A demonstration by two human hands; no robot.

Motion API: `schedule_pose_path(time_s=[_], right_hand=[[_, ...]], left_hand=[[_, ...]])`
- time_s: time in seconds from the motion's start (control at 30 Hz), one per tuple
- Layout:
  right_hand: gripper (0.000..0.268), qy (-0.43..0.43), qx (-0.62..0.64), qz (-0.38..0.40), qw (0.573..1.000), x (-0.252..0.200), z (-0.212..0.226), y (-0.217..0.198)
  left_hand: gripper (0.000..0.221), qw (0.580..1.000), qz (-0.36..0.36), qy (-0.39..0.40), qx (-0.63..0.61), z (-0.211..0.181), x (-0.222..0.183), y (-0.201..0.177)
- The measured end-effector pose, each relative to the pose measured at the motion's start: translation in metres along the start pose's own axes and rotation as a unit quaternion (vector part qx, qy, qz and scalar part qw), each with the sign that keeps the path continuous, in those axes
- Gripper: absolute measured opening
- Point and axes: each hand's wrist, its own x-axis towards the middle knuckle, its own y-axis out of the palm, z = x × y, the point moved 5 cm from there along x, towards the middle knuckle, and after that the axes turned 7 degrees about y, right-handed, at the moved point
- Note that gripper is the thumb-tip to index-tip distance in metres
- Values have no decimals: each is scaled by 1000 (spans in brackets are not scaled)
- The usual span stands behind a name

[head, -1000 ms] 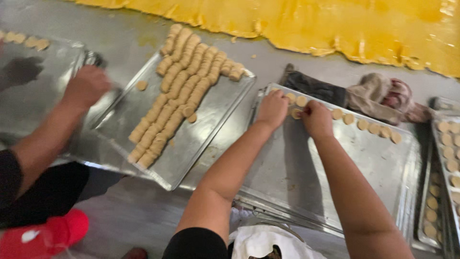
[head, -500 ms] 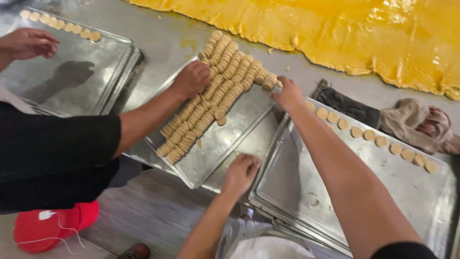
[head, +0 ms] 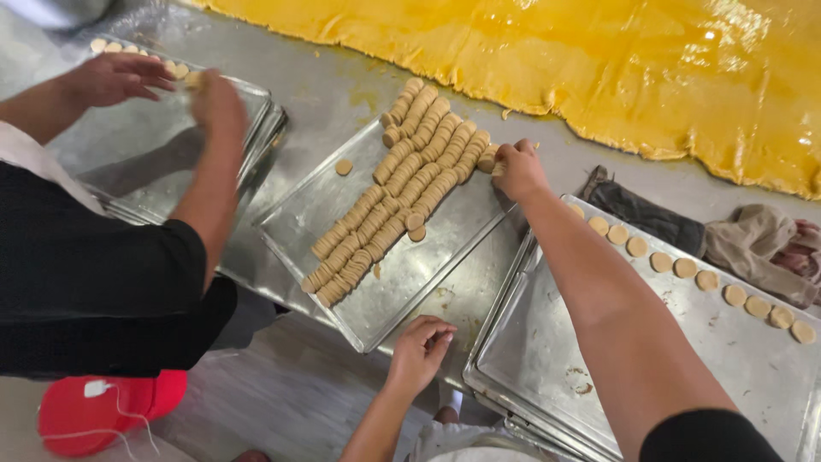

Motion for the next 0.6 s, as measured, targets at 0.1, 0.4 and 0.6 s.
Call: schedule_pose_path(time_s=[0.1,0.4,0.6], right_hand=[[45,101,305,62,945,-19,-10,-10],[24,71,745,239,619,-161,-110,-121],[33,259,541,84,796,-241,-198,-144]], left_hand=[[15,1000,2,13,-3,-7,6,2],[16,996,72,50,-31,-35,44,51],[14,981,168,93,-19,-47,64,123]])
